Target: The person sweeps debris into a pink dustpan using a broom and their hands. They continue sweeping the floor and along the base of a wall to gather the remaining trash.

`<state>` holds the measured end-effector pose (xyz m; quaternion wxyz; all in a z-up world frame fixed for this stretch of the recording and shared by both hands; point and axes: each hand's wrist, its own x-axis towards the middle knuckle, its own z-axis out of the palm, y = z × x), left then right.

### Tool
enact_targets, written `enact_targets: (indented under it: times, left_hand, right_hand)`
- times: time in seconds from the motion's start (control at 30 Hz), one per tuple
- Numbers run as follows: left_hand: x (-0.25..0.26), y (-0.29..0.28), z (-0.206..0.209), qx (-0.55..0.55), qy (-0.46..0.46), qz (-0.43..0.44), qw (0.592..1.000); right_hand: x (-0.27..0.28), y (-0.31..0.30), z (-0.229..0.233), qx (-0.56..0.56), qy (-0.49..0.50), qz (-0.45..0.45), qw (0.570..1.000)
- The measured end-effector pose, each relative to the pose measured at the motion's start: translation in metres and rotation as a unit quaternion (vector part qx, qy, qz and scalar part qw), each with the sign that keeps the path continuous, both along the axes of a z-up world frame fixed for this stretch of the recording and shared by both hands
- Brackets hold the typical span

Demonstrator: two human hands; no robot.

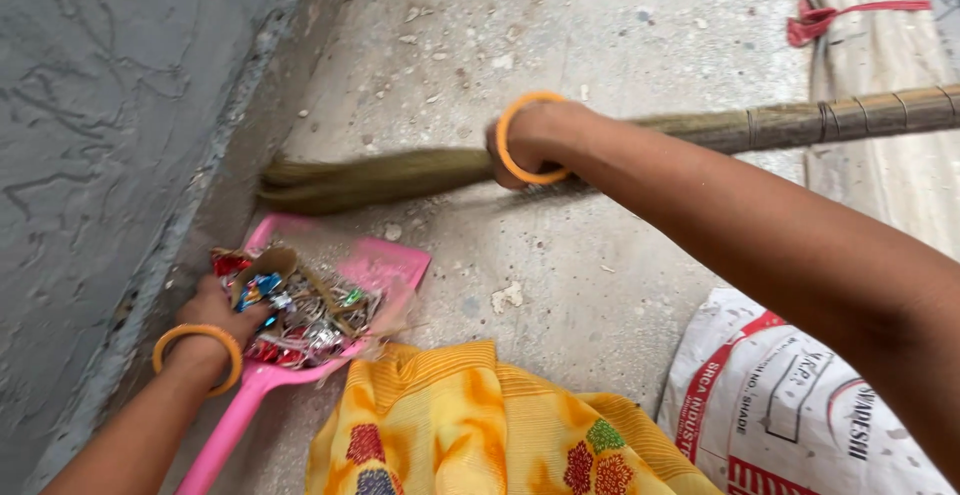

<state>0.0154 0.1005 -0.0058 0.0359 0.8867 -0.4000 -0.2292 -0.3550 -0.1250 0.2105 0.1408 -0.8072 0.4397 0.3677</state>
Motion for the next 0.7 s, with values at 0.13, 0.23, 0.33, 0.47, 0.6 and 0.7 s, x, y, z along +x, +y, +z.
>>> enact_targets:
  times: [0.13, 0.23, 0.33, 0.47, 0.6, 0.7]
  left_hand:
    - [0.001, 0.001, -0.004, 0.008, -0.003, 0.011, 1.000]
    - [0.003, 0.014, -0.002, -0.005, -0.012, 0.009, 1.000]
    - [0.007, 0.035, 0.004, 0.009, -0.004, 0.013, 1.000]
    - [0.012, 0.056, 0.011, -0.005, -0.016, -0.021, 1.000]
    - [0.009, 0.061, 0.012, -0.009, 0.009, 0.003, 1.000]
    - [0.010, 0.058, -0.002, -0.010, -0.019, -0.005, 1.000]
  right_hand:
    - [0.002, 0.016, 0.006, 0.029, 0.030, -0.004, 0.999]
    - [0.007, 0.003, 0.018, 0.027, 0.022, 0.018, 0.999]
    - [0.014, -0.014, 0.045, -0.063, -0.010, 0.021, 0.998]
    - [0.014, -0.022, 0.028, -0.096, 0.026, -0.034, 0.994]
    - [0.003, -0.016, -0.049, -0.012, 0.075, -0.027, 0.997]
    - [-0.001, -0.006, -0.067, 0.035, 0.098, -0.011, 0.995]
